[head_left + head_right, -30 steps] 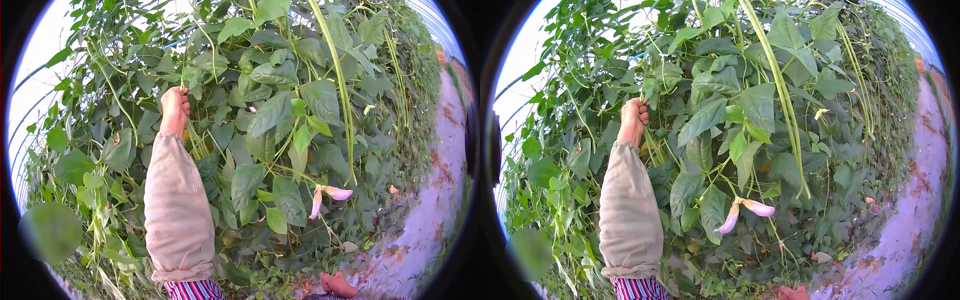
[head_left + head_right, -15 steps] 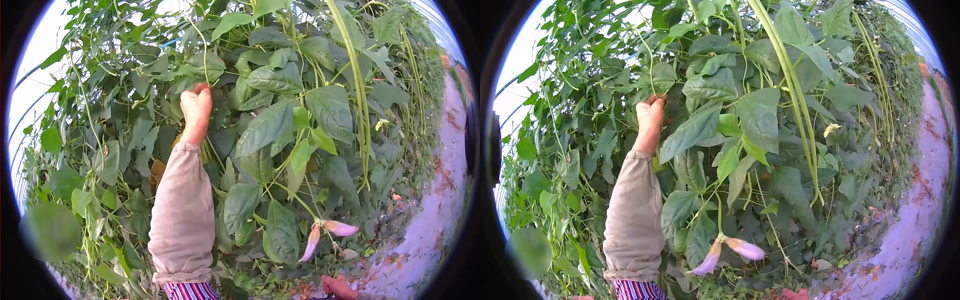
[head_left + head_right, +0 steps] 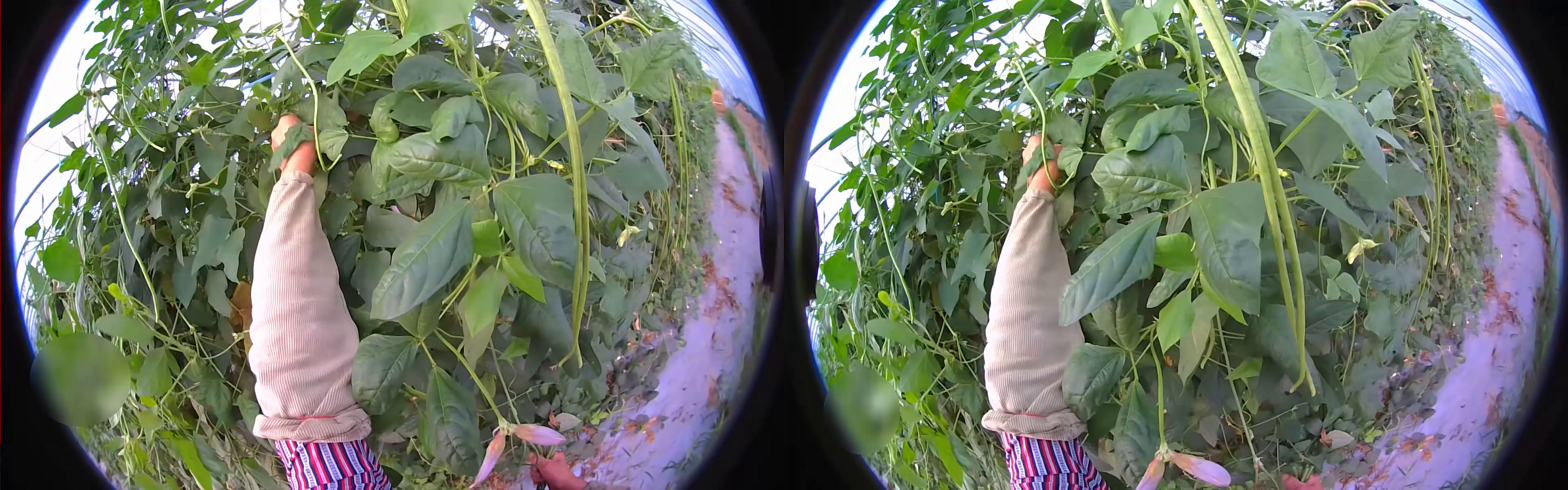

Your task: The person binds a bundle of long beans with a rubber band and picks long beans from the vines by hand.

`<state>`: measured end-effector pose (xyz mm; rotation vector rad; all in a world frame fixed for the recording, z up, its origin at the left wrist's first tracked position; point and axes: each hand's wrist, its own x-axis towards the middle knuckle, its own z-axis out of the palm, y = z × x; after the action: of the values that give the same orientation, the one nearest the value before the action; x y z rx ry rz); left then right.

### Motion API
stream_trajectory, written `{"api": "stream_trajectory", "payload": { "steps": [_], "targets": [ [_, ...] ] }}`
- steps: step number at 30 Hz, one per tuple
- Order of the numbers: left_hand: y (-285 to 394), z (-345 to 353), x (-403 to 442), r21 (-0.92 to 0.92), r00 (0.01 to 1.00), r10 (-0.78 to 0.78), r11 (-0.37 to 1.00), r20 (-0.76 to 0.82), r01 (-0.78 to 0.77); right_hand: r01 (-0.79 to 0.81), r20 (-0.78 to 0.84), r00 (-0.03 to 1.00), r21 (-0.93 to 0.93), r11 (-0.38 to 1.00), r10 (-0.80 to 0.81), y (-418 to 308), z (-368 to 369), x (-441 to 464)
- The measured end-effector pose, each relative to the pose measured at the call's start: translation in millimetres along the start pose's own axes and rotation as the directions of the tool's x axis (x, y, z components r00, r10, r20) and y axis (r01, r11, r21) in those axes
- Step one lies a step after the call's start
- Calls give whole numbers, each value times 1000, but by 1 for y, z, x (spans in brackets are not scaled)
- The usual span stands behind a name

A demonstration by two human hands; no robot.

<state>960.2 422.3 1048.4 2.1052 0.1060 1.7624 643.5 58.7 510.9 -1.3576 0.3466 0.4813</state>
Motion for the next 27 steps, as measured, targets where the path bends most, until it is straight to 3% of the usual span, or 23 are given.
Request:
{"api": "stream_trajectory", "payload": {
  "steps": [1, 3, 5, 7, 8, 9, 11, 12, 13, 15, 16, 17, 19, 21, 23, 25, 26, 27],
  "targets": [
    [14, -4, 1, 120, 996, -80, 990, 49, 74, 2, -7, 1000, -11, 1000, -2, 1, -1, 1],
    [1, 7, 0, -31, 994, 78, 996, -82, -80, 3, -27, 1000, -47, 999, -4, 3, -5, 5],
    [-4, 14, 7, -116, 980, 107, 985, -167, -127, 5, -46, 999, -133, 991, -11, 11, -10, 13],
    [1, 4, 11, -67, 986, 164, 984, -31, -165, 60, -24, 997, -360, 931, -73, 20, -14, 21],
    [11, -1, 21, -12, 994, 10, 1000, 111, -9, 103, 0, 993, -492, 865, -118, 24, -16, 24],
    [5, 5, 27, -9, 993, 10, 1000, 117, -9, 144, 23, 986, -609, 780, -164, 29, -17, 27],
    [-14, 19, 37, -442, 955, 3, 887, 295, 133, 123, 15, 991, -534, 837, -137, 24, -11, 20],
    [-4, 4, 22, -608, 926, 82, 775, 368, 173, 102, 2, 994, -432, 896, -112, 16, -7, 18],
    [9, -10, 4, -606, 926, 84, 777, 369, 171, 88, -1, 996, -337, 937, -93, 11, -3, 16],
    [24, -30, -26, -677, 985, 61, 733, 164, 67, 85, 12, 996, -172, 981, -84, 5, 5, 13],
    [21, -41, -30, -495, 987, 128, 867, 99, -63, 90, 22, 996, -117, 989, -88, 4, 8, 13],
    [19, -47, -49, -679, 990, 88, 734, 114, 13, 100, 29, 995, -72, 992, -98, 5, 10, 13],
    [29, -71, -87, -656, 993, 116, 750, 3, -86, 110, 44, 993, -4, 994, -110, 4, 12, 13],
    [33, -105, -120, -599, 996, 72, 800, 51, -27, 130, 60, 990, 23, 991, -131, 1, 12, 11],
    [44, -137, -158, -642, 981, 166, 743, -98, -190, 161, 34, 987, -28, 987, -160, 5, 10, 7],
    [52, -179, -193, -386, 902, 322, 823, -288, -417, 140, 61, 987, 127, 982, -149, 15, 3, 11],
    [62, -204, -217, -508, 977, 88, 843, -194, -177, 136, 66, 987, 125, 983, -145, 16, 1, 8],
    [57, -219, -230, -484, 961, 96, 848, -259, -216, 157, 50, 985, 85, 984, -162, 16, -1, 4]
  ]
}}
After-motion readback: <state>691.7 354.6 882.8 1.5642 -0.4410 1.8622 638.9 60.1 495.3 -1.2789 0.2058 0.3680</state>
